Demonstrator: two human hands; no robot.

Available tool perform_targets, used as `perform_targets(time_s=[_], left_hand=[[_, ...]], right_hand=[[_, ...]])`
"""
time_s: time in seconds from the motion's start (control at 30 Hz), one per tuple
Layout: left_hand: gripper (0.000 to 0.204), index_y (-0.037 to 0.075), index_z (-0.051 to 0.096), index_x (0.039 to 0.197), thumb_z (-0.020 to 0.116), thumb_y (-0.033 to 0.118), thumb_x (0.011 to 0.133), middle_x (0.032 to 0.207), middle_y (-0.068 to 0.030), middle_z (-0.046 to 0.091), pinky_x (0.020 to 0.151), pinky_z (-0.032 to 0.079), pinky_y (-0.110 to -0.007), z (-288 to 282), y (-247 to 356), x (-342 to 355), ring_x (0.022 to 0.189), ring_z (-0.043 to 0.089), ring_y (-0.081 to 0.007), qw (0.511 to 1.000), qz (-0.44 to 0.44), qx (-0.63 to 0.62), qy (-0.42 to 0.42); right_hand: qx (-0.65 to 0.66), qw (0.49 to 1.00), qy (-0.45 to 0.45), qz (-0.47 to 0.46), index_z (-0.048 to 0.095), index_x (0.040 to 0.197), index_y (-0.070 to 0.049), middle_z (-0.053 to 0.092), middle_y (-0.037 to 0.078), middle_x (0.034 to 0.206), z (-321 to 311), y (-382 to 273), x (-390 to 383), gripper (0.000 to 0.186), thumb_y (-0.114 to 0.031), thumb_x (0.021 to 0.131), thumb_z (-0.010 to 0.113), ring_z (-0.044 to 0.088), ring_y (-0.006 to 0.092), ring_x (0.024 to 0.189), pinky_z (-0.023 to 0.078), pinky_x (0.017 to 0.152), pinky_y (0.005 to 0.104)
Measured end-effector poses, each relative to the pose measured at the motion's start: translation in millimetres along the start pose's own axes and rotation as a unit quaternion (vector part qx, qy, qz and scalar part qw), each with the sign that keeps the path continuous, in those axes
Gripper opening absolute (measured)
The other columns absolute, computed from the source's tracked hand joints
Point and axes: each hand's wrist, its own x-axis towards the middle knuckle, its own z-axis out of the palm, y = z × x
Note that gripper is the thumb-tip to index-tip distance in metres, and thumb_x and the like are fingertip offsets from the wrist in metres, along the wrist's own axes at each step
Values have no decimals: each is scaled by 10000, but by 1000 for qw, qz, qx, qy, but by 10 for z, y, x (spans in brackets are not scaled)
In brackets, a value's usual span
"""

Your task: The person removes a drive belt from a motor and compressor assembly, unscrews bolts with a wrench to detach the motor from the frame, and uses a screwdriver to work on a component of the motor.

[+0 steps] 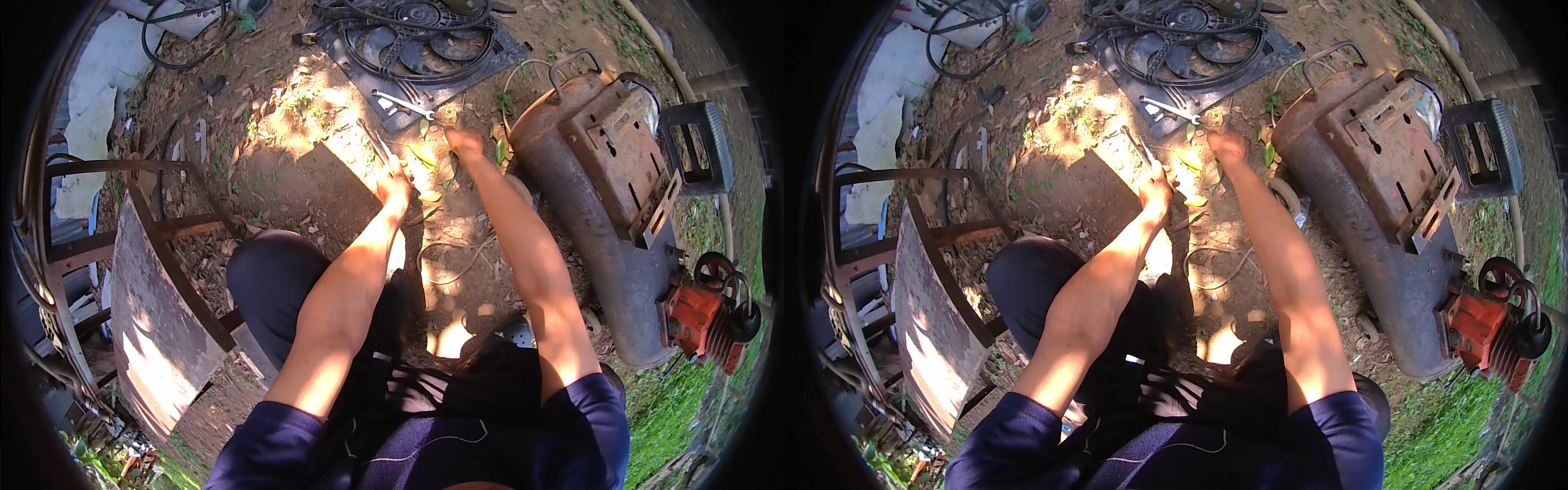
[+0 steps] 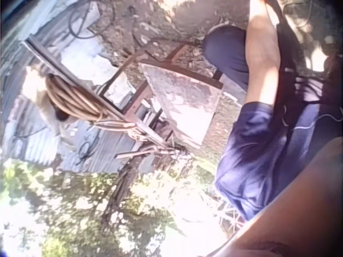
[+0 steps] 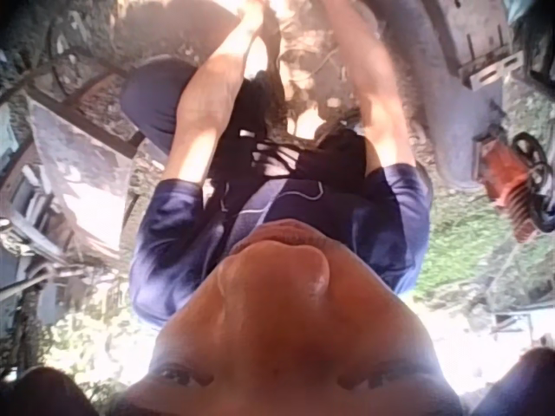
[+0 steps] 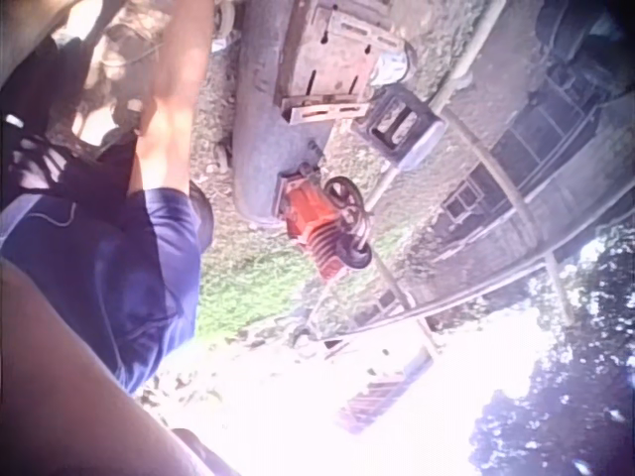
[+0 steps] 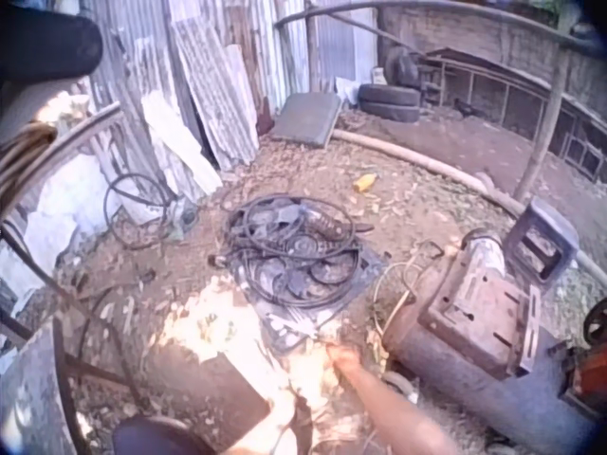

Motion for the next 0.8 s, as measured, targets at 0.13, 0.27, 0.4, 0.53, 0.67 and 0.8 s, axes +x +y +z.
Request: perform_targets(time_s=[0.13, 0.27, 0.4, 0.53, 0.67, 0.8], left_hand=[[441, 14, 649, 945, 493, 424, 991, 708, -75, 650, 551, 471, -288, -82, -43, 73, 558, 575, -136, 999, -15, -36, 1], [420, 17, 650, 957, 484, 400, 998, 717, -75, 651, 543, 461, -279, -49, -28, 84, 538, 559, -135, 998, 2, -46, -31], [425, 30, 653, 970, 475, 415, 997, 722, -63, 638, 516, 445, -278, -87, 26, 109, 535, 562, -126, 998, -2, -45, -37], [437, 50, 660, 982, 468, 442, 991, 754, -46, 641, 481, 412, -269, -165, 81, 85, 529, 561, -109, 998, 11, -38, -56], [402, 92, 629, 1125, 451, 433, 1005, 796, 0, 596, 500, 390, -236, -118, 182, 72, 589, 537, -84, 991, -34, -51, -122], [412, 124, 584, 1226, 496, 454, 996, 852, 4, 554, 530, 393, -228, -140, 188, 163, 645, 516, -83, 969, -55, -128, -205]], right_hand=[[51, 989, 115, -71, 384, 1364, -4, 460, 263, 1297, 93, -206, -398, 666, -295, 811, 614, 530, 454, 1155, 451, 971, 494], [9, 978, 105, -181, 458, 1255, -12, 510, 228, 1196, 11, -406, -387, 559, -254, 791, 654, 565, 417, 1091, 472, 947, 466], [-61, 968, 54, -239, 541, 1141, 10, 539, 229, 1141, -66, -666, -205, 406, -177, 803, 667, 566, 423, 1078, 479, 937, 470], [7, 963, 130, -238, 572, 1144, 23, 567, 215, 1123, -13, -656, -167, 344, -110, 833, 636, 576, 405, 1049, 475, 916, 459], [120, 930, 234, -258, 578, 1148, 28, 597, 229, 1040, 141, -383, -136, 332, -92, 839, 598, 586, 393, 994, 475, 880, 449], [247, 921, 194, -231, 618, 1052, 26, 633, 187, 916, 218, -284, -401, 342, -256, 859, 618, 629, 303, 821, 498, 766, 394]])
